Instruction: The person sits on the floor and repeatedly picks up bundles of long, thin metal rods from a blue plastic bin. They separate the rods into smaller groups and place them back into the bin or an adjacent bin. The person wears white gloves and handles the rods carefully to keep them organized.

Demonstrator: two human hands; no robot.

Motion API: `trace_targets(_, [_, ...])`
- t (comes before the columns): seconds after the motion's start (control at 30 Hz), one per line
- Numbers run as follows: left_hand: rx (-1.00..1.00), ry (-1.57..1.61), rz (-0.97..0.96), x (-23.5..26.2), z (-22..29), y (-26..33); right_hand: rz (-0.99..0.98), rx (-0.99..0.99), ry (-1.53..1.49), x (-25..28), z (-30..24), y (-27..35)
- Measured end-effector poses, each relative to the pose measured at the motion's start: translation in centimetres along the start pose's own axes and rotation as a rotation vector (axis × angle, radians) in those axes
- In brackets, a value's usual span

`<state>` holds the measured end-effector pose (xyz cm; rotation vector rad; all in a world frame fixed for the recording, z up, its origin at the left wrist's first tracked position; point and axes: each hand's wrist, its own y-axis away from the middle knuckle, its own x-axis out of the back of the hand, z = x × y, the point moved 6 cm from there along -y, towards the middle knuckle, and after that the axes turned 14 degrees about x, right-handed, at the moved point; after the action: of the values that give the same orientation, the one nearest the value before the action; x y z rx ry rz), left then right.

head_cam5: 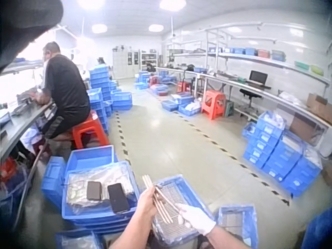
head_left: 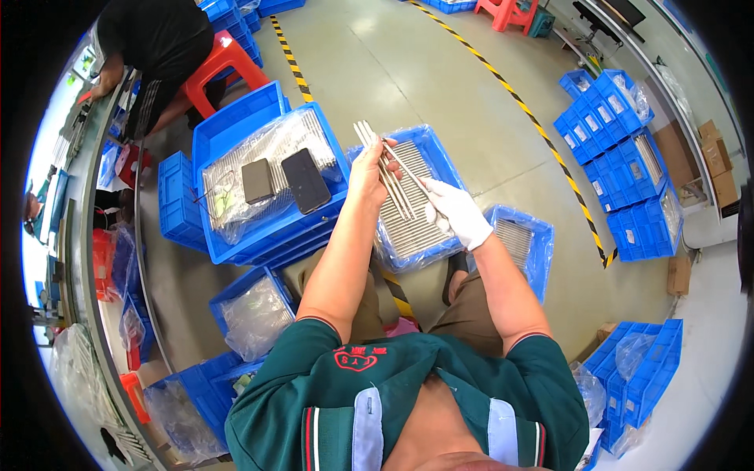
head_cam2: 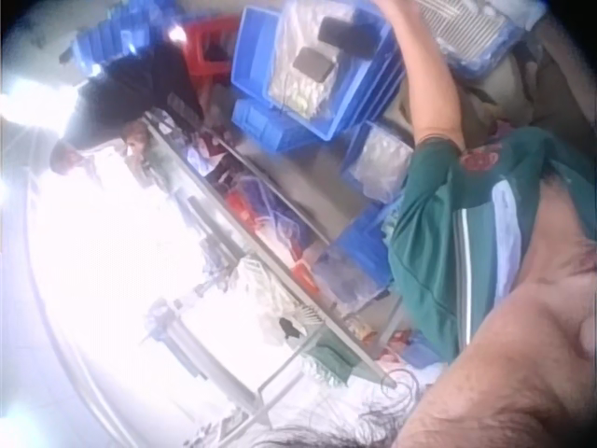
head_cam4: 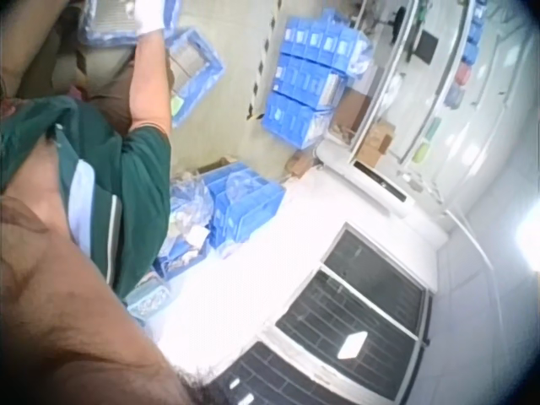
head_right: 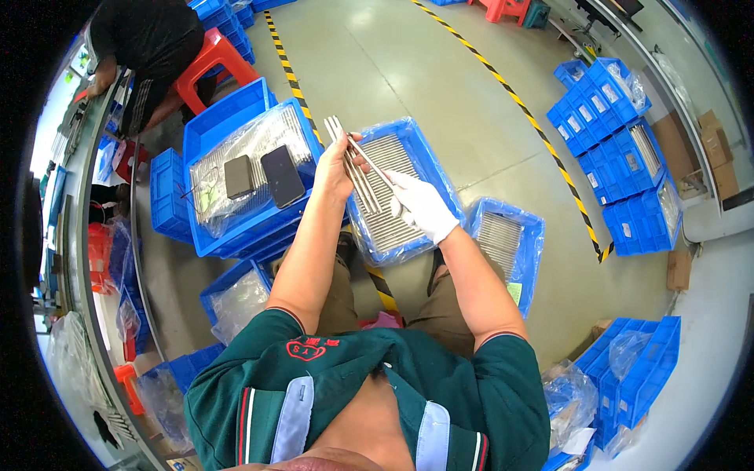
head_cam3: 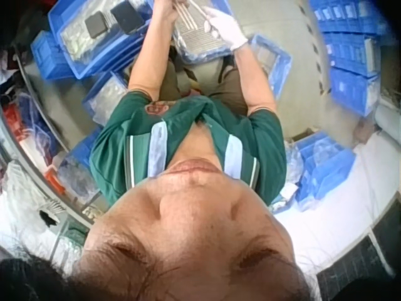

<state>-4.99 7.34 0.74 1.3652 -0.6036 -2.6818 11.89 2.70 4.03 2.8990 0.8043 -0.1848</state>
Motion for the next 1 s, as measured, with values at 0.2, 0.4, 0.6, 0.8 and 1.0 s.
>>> trace_targets(0.2, [0.094, -0.015, -0.083, -1.3, -2.3, -0.1, 0.080, 0.031, -0.039, 0.9, 1.2, -0.5])
trace_targets(0.4, [0.192, -0.174, -0.157, -3.1, -5.5, 0.8, 0.244, 0.170, -0.185, 2.0, 1.6, -2.3])
trace_targets(0.6, [0.282, -0.239, -0.111, -3.0, -7.7, 1.2, 0.337, 0.214, -0.130, 3.0, 3.1, -2.8])
trace_targets(0.8, [0.268, -0.238, -0.182, -3.0, -7.6, 1.3, 0.198, 0.122, -0.046, 3.1, 2.1, -3.0])
trace_targets(1.0, [0.330, -0.497, -0.144, -3.2, -8.0, 2.1, 0.189, 0.232, 0.246, 5.8, 0.4, -4.4])
